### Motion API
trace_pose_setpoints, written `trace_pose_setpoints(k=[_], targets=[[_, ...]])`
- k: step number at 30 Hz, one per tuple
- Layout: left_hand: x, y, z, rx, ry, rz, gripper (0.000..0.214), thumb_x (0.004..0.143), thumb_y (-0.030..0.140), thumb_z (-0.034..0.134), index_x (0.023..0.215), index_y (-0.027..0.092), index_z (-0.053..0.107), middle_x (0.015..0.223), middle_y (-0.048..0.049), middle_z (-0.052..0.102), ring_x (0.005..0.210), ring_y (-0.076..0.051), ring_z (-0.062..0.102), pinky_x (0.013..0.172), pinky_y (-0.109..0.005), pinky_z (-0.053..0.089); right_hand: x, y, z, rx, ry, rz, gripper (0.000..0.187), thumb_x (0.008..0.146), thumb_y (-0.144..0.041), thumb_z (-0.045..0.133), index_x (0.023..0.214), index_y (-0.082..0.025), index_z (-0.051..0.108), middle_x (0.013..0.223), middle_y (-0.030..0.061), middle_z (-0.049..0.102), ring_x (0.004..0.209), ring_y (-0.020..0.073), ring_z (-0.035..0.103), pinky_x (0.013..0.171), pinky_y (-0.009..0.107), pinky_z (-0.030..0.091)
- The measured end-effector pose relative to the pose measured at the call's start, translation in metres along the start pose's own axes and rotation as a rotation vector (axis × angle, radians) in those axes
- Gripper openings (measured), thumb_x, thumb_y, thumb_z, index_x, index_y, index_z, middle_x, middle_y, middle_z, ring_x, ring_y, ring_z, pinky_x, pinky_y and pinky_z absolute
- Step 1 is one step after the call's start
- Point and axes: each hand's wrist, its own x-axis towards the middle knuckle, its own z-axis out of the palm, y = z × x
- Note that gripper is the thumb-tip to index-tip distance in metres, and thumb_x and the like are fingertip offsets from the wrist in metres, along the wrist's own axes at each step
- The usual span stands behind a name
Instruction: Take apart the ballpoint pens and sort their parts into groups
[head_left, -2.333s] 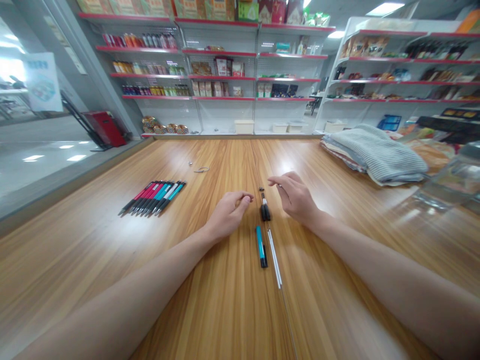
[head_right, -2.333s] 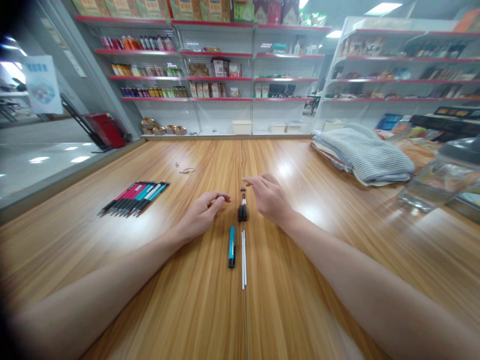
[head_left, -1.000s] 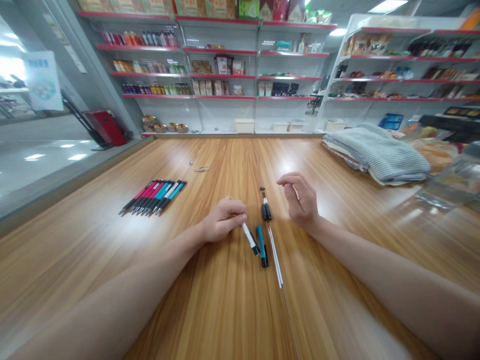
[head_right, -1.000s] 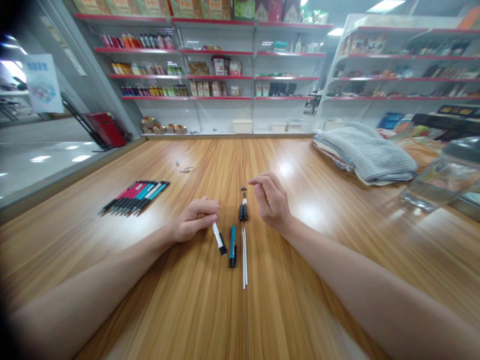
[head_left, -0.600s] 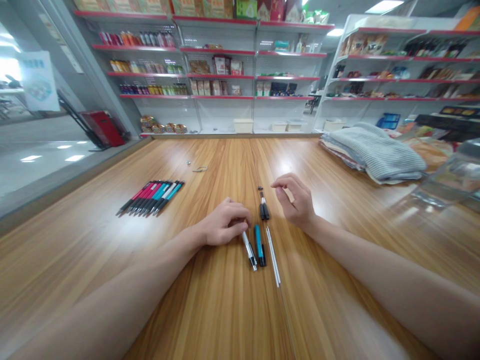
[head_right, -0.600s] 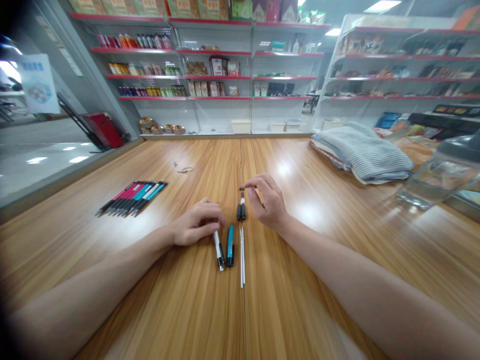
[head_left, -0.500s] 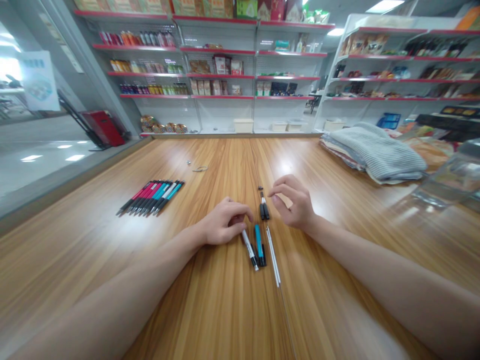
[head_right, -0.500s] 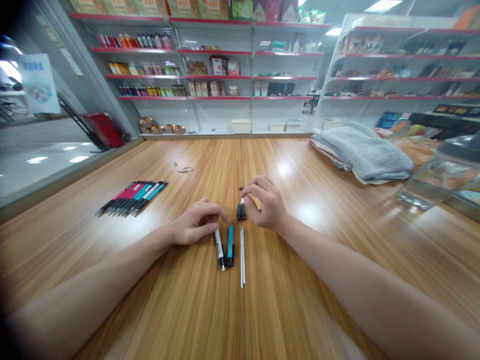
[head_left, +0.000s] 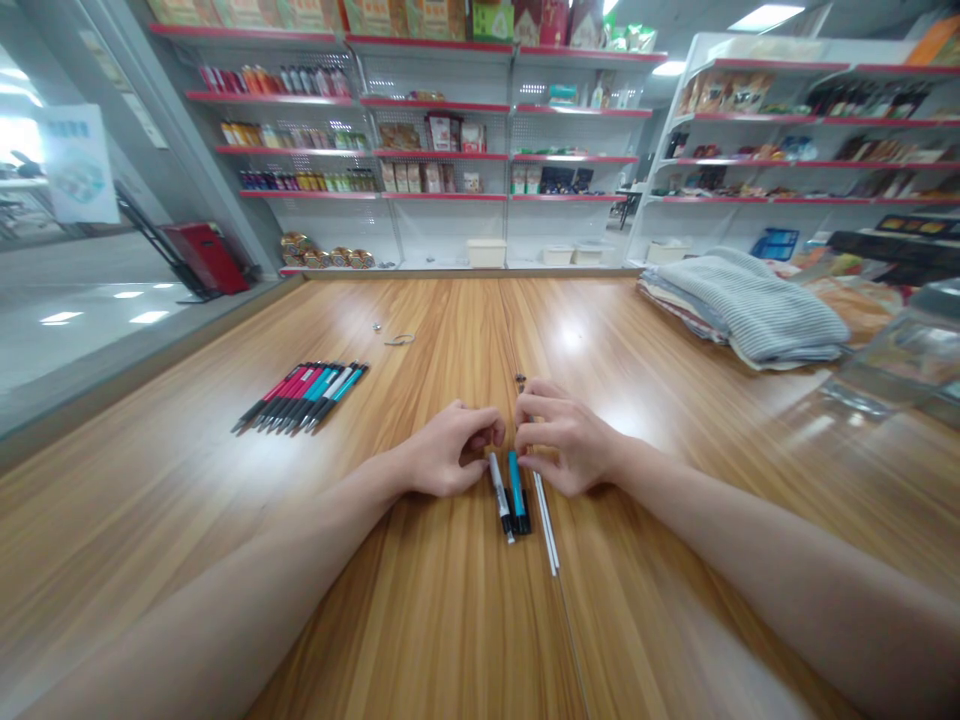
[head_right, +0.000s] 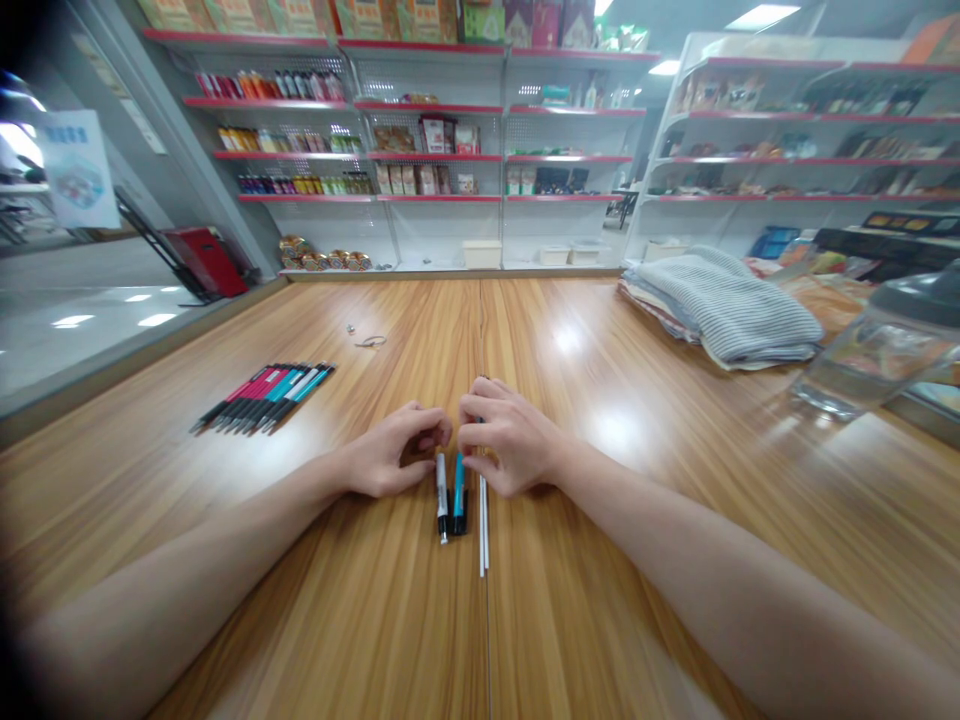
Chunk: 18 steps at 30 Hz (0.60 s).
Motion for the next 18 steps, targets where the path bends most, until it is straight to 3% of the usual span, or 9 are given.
trace_pose_setpoints(k=[18], targets=[[0.0028, -0.0010, 0.0051, 0.018, 0.047, -0.026, 0.010, 0.073, 0.020, 0.053, 0.081, 0.018, 0.048, 0.062, 0.0061, 0.044, 0.056, -0.008, 0.041, 0.063, -0.024, 0.035, 0.0005, 0.0011, 0.0052, 0.003, -0.040, 0.015, 0.003, 0.076, -0.018, 0.062, 0.077, -0.019, 0.060, 0.082, 0.0050, 0.051, 0.084, 0.0211, 0.043, 0.077, 0.039, 0.038]])
